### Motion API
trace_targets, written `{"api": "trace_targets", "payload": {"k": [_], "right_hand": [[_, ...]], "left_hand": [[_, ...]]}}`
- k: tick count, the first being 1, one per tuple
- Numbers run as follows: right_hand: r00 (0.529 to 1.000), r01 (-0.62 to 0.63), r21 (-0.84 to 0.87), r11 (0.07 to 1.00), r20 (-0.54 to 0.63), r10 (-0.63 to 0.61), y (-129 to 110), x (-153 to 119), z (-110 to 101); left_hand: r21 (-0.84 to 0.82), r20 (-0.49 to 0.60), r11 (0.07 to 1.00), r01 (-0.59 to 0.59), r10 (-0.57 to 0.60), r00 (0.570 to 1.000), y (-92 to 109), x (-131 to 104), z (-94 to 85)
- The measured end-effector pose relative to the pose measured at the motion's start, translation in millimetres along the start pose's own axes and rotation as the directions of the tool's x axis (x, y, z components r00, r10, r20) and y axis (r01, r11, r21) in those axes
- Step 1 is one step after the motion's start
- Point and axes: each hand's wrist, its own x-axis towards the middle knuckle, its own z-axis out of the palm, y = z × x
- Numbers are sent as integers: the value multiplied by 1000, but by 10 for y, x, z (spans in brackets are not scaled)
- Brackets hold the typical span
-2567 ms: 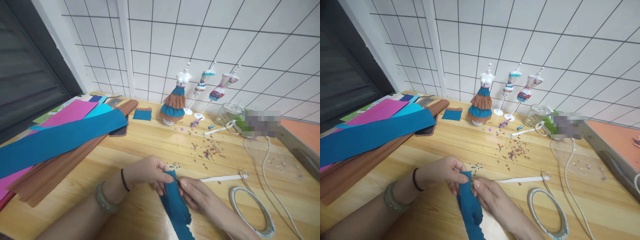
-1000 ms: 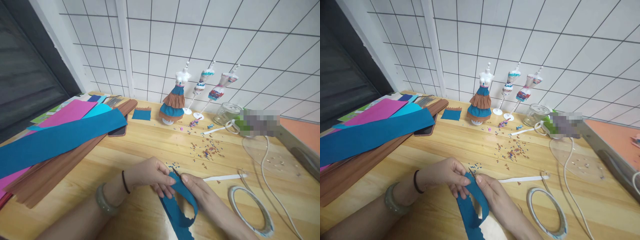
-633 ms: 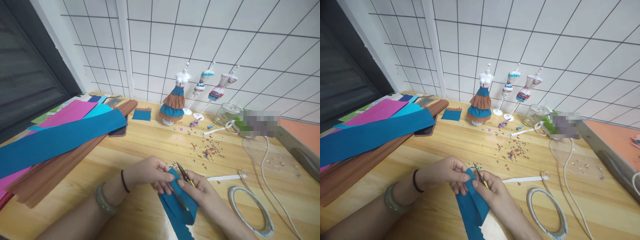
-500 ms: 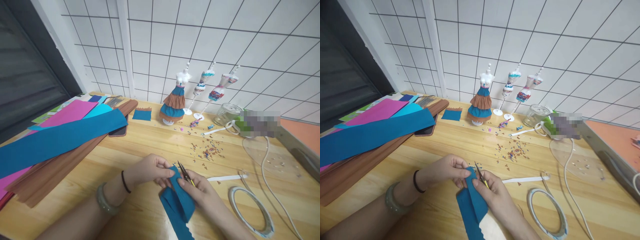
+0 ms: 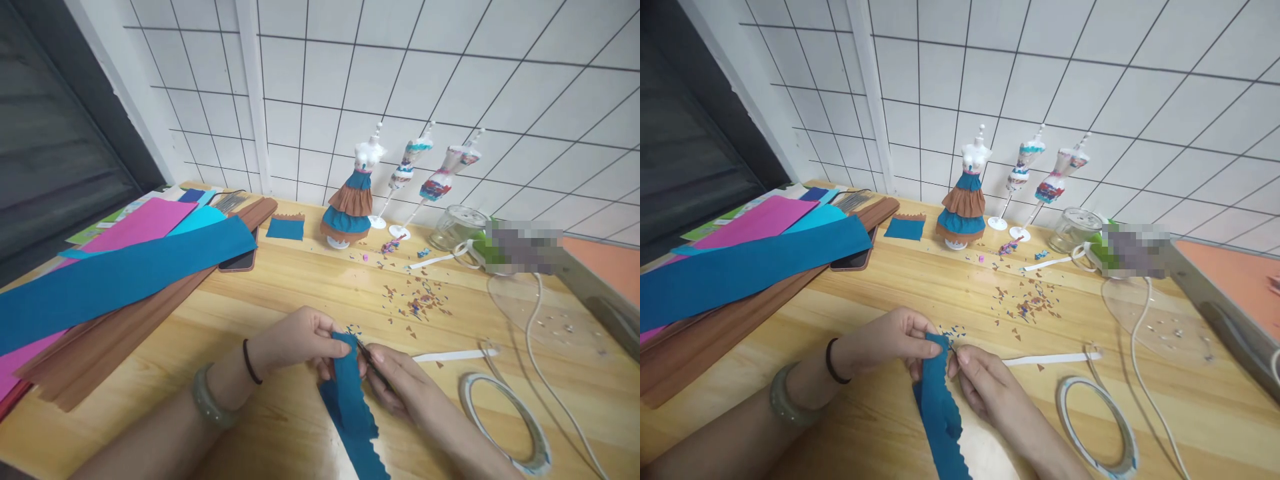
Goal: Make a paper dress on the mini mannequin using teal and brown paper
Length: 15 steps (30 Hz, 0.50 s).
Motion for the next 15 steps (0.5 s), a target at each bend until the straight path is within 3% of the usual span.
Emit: {"api": "trace_targets", "payload": {"k": [4,15], "right_hand": [[1000,-9,14,1000,25,9,-24,4,34],[999,-28,-11,1000,33,28,-82,17,70]], "left_hand": [[11,40,1000,23,-24,999,15,-8,11],[19,15,999,38,-39,999,-12,14,10]]}}
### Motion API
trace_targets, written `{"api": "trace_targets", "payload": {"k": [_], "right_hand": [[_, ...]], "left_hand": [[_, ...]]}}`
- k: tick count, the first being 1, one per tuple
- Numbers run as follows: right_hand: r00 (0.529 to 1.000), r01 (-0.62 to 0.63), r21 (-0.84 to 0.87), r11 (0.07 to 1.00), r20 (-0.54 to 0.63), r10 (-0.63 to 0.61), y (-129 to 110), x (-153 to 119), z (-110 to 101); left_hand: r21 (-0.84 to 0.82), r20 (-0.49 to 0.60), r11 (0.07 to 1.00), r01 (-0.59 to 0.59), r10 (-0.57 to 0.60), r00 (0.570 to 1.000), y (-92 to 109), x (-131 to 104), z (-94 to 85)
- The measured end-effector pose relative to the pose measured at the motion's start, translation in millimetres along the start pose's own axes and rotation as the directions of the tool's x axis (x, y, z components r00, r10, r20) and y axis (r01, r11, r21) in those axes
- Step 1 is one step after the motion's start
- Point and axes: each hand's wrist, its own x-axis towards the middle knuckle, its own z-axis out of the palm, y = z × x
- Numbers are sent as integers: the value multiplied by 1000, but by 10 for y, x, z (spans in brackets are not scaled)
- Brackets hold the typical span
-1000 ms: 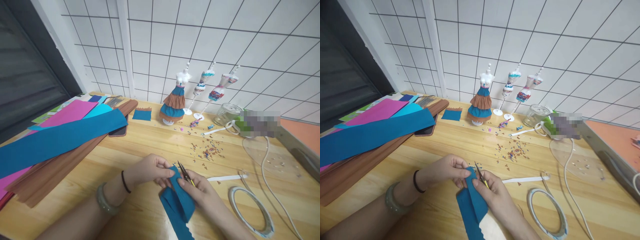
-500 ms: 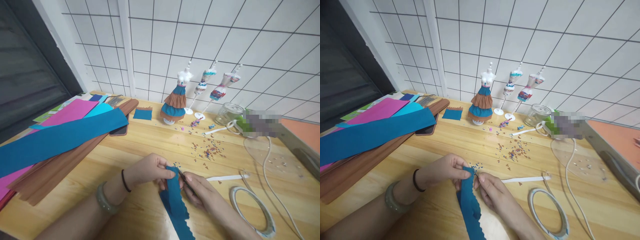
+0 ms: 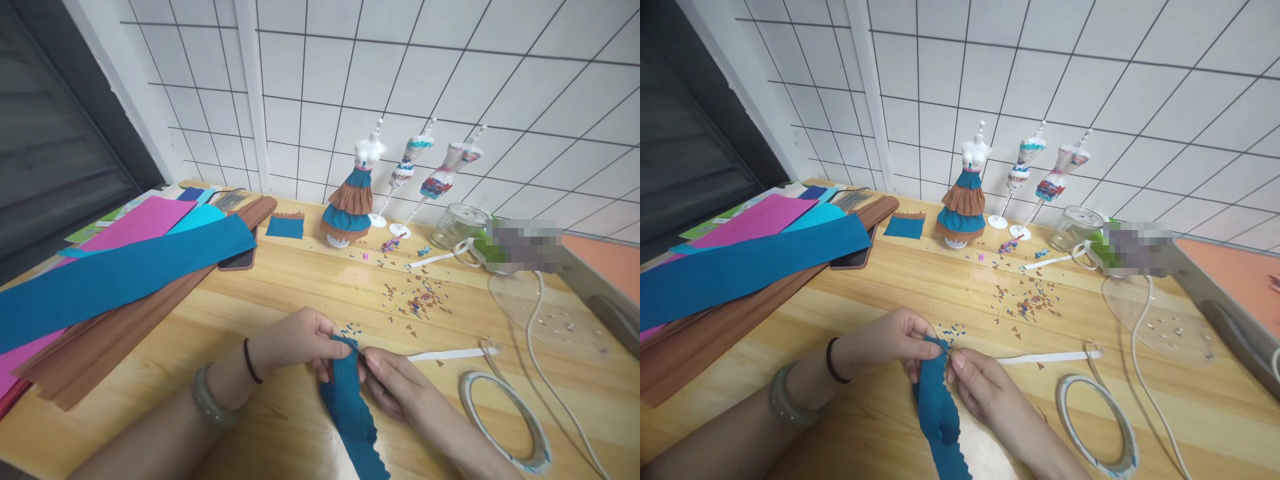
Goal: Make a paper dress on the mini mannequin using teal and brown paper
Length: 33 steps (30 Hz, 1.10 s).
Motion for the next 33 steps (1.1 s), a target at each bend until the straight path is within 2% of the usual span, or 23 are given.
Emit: {"api": "trace_targets", "payload": {"k": [12,22,33], "right_hand": [[1000,-7,-40,999,-22,6,15,-30,13],[1000,-20,-95,995,-21,18,-101,-31,33],[999,-23,-101,995,-46,18,-67,-22,42]], "left_hand": [[12,-17,999,38,-38,999,36,-9,5],[10,-36,999,37,-36,999,14,-2,17],[-19,-43,999,39,-40,998,18,-3,33]]}}
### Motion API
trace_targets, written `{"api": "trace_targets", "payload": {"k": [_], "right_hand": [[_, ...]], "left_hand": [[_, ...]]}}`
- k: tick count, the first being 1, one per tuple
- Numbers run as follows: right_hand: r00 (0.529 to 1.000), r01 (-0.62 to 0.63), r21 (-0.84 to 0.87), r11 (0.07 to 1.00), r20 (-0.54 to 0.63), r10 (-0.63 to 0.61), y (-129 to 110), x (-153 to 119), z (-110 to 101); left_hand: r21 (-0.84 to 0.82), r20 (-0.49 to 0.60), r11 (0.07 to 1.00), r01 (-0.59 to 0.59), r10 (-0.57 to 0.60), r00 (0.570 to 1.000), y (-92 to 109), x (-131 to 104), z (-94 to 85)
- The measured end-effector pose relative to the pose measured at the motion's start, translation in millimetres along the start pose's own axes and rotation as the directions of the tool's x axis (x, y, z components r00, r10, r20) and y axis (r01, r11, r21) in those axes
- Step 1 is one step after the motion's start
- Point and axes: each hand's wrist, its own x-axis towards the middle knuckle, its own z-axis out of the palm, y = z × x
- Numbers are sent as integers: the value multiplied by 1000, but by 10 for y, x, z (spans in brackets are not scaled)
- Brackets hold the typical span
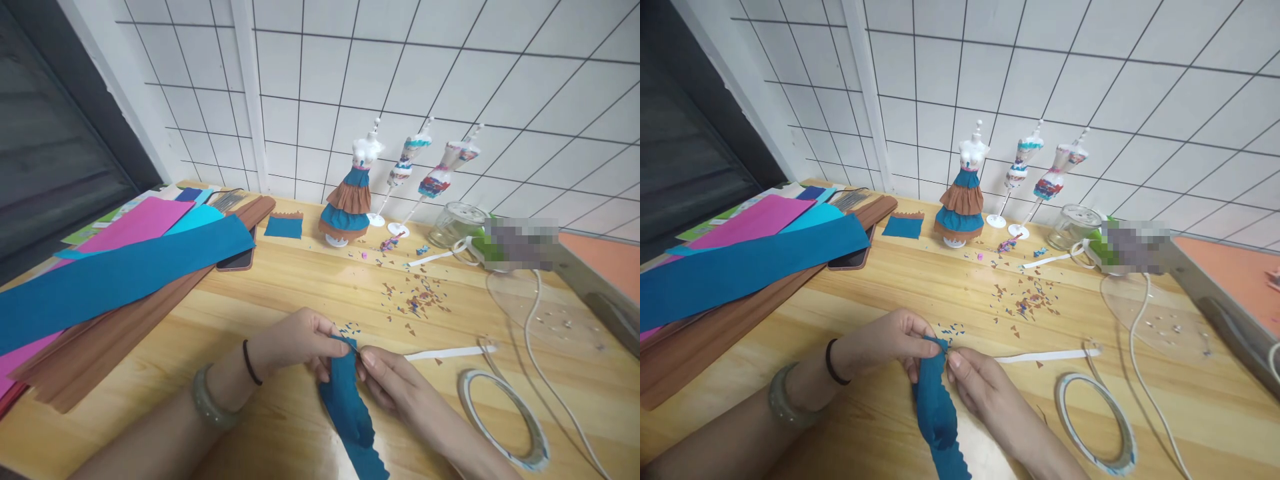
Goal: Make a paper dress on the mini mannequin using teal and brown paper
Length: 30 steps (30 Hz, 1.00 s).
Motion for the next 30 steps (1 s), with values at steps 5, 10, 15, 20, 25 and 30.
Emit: {"api": "trace_targets", "payload": {"k": [5,10,15,20,25,30], "right_hand": [[1000,8,23,1000,4,-8,33,4,-10],[1000,14,4,1000,8,-14,29,-1,-15],[1000,3,5,1000,-14,-3,41,14,-17],[999,0,46,999,-32,2,82,22,-22],[999,24,37,999,-48,-22,72,13,-26],[999,36,91,995,-15,-34,28,10,-20]], "left_hand": [[0,-1,1000,-1,1,1000,12,-5,5],[-22,9,1000,-6,6,1000,17,-5,7],[-15,5,1000,-10,11,1000,13,-7,2],[-31,2,999,-25,26,1000,3,-10,4],[-41,17,999,-35,36,999,-11,1,7],[-65,35,998,-25,27,999,-25,17,16]]}}
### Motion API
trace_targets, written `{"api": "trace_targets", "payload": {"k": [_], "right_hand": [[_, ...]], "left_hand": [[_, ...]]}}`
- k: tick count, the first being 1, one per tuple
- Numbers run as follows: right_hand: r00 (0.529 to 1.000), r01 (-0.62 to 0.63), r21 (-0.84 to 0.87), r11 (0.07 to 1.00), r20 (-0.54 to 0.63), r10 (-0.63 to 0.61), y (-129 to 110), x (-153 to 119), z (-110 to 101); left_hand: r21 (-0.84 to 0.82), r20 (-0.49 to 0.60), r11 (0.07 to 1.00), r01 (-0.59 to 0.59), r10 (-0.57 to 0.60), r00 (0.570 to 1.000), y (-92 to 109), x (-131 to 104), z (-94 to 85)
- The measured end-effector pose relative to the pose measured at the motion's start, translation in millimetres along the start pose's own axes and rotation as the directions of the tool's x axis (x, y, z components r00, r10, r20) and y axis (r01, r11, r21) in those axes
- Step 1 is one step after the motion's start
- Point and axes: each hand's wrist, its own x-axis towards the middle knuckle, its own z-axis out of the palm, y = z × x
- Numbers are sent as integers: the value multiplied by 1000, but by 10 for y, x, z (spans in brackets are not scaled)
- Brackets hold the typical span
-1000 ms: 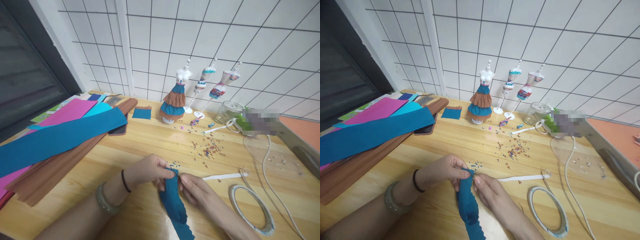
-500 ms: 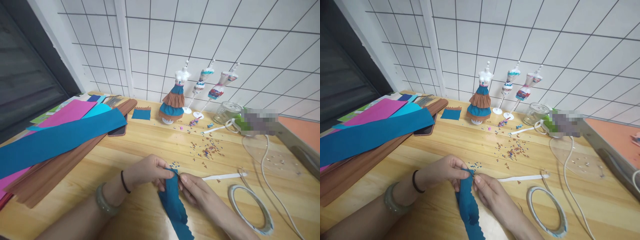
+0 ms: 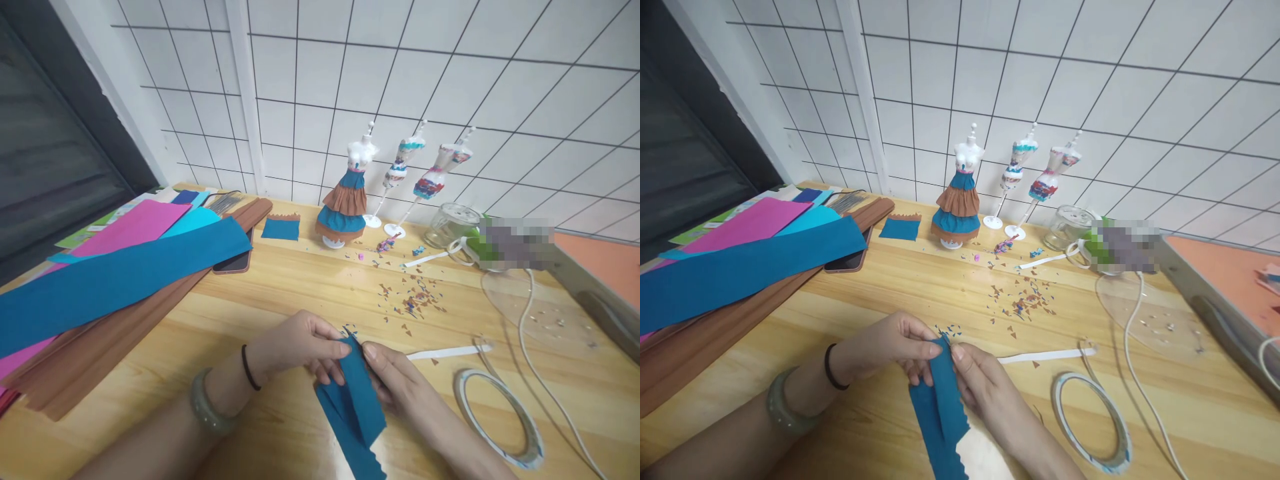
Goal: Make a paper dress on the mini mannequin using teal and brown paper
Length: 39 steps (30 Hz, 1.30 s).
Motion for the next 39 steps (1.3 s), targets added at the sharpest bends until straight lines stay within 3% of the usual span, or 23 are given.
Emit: {"api": "trace_targets", "payload": {"k": [11,22,27,30,32,35,39], "right_hand": [[998,63,-20,998,-9,-63,-87,11,20],[993,114,-46,992,4,-114,-61,19,13],[992,102,-52,993,-69,-106,-68,30,10],[990,42,1,999,-135,-42,-16,48,-11],[994,16,77,997,-108,-7,28,61,-25],[996,68,135,989,-59,-60,78,73,-29],[986,94,187,978,-154,-65,117,78,9]], "left_hand": [[147,12,989,-23,22,1000,-11,10,17],[128,21,991,-47,45,999,-87,54,38],[154,24,987,-42,39,999,-78,43,22],[163,23,986,-38,34,999,-58,42,3],[154,17,987,-39,37,999,-42,41,-7],[142,-5,989,-51,52,999,-20,31,-9],[115,-84,988,-106,116,990,1,19,6]]}}
